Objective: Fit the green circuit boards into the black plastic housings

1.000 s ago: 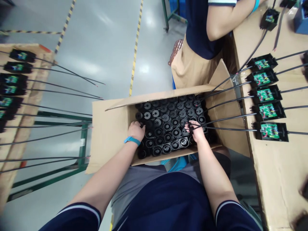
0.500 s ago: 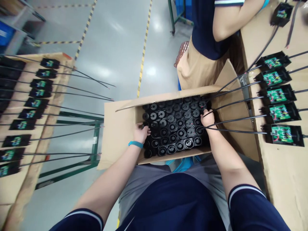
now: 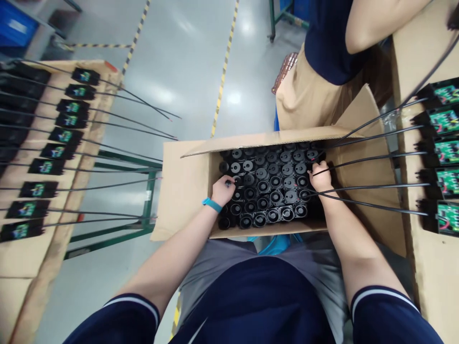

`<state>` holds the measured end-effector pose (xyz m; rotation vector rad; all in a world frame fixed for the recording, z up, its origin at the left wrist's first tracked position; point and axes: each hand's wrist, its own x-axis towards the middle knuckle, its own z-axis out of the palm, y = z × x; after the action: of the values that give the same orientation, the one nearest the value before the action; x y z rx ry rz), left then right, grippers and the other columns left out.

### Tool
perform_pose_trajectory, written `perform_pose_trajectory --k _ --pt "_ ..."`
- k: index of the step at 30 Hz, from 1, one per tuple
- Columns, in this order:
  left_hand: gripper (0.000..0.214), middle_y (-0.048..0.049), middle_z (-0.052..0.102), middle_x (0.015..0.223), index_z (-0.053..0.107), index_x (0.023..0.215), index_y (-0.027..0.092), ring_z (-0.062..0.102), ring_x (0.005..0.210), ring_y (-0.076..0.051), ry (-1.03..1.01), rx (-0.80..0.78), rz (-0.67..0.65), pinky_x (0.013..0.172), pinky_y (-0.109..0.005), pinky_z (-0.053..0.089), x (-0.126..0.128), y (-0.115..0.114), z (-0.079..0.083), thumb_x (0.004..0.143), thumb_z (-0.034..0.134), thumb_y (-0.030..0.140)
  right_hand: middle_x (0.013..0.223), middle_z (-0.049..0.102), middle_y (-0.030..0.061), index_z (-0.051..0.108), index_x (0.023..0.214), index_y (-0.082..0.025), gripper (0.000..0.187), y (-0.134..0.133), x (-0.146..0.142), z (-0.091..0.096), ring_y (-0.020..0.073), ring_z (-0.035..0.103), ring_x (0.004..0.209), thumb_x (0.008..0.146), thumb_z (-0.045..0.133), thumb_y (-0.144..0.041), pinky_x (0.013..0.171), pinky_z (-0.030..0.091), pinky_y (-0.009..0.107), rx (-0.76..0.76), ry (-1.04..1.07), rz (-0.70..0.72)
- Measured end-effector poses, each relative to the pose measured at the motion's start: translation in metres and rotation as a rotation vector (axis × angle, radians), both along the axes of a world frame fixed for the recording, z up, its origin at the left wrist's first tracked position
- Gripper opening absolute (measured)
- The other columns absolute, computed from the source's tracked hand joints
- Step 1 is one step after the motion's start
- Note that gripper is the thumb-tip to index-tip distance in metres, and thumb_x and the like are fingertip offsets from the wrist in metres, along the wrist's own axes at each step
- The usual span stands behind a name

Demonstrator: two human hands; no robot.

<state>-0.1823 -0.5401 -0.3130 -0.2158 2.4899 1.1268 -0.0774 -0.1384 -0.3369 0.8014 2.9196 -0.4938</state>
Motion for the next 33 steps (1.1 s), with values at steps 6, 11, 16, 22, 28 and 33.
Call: perform_pose_trajectory --k 6,11,16,22,28,33 --pt "0.030 -0.0145 0.061 0.113 0.070 0.107 0.017 0.064 0.107 -0.031 0.068 -0.315 -0.256 0.101 -0.044 0.050 0.003 0.012 -0.011 0.079 0.075 0.027 0.066 0.060 0.0054 0.051 0.065 -0.021 0.050 -0.010 0.017 -0.001 0.0194 0.059 0.066 0.085 0.067 -0.064 0.067 0.053 0.034 -0.236 0.355 -0.377" --pt "0.025 -0.0158 0.056 0.115 0.071 0.108 0.018 0.064 0.104 -0.032 0.119 -0.469 -0.372 0.094 -0.043 0.052 0.003 0.010 -0.018 0.088 0.067 0.031 0.060 0.062 0.0016 0.047 0.063 -0.022 0.062 -0.039 0.029 0.007 0.0127 0.057 0.048 0.077 0.065 -0.080 0.043 0.048 0.024 -0.940 0.652 -0.687" --pt "0.021 -0.0157 0.051 0.127 0.069 0.104 0.017 0.064 0.102 -0.029 0.197 -0.497 -0.414 0.089 -0.040 0.053 0.004 0.008 -0.024 0.086 0.068 0.029 0.060 0.063 0.0002 0.049 0.068 -0.021 0.055 -0.044 0.023 0.010 0.0123 0.059 0.047 0.071 0.077 -0.069 0.039 0.047 0.021 -0.953 0.538 -0.672" --pt "0.006 -0.0117 0.059 0.117 0.065 0.090 0.019 0.062 0.104 -0.026 0.271 -0.453 -0.403 0.092 -0.037 0.051 0.003 0.006 -0.032 0.086 0.066 0.023 0.070 0.066 0.0005 0.065 0.099 -0.017 0.041 -0.036 0.006 0.009 0.0135 0.060 0.051 0.081 0.068 -0.053 0.044 0.046 0.023 -0.794 0.353 -0.484" --pt "0.027 -0.0084 0.062 0.099 0.057 0.077 0.021 0.061 0.092 -0.023 0.365 -0.366 -0.322 0.084 -0.035 0.050 0.005 0.003 -0.018 0.083 0.074 0.040 0.085 0.071 0.0061 0.073 0.093 -0.016 0.026 -0.043 -0.014 0.006 0.0195 0.065 0.078 0.081 0.072 -0.039 0.076 0.052 0.031 -0.489 0.130 -0.170" --pt "0.037 -0.0036 0.061 0.077 0.050 0.068 0.023 0.060 0.079 -0.020 0.411 -0.207 -0.146 0.081 -0.033 0.049 0.015 0.013 -0.009 0.083 0.072 0.048 0.109 0.068 0.0174 0.070 0.104 -0.015 0.027 -0.056 -0.029 0.008 0.0304 0.063 0.104 0.081 0.077 -0.027 0.092 0.046 0.040 -0.177 -0.083 -0.032"
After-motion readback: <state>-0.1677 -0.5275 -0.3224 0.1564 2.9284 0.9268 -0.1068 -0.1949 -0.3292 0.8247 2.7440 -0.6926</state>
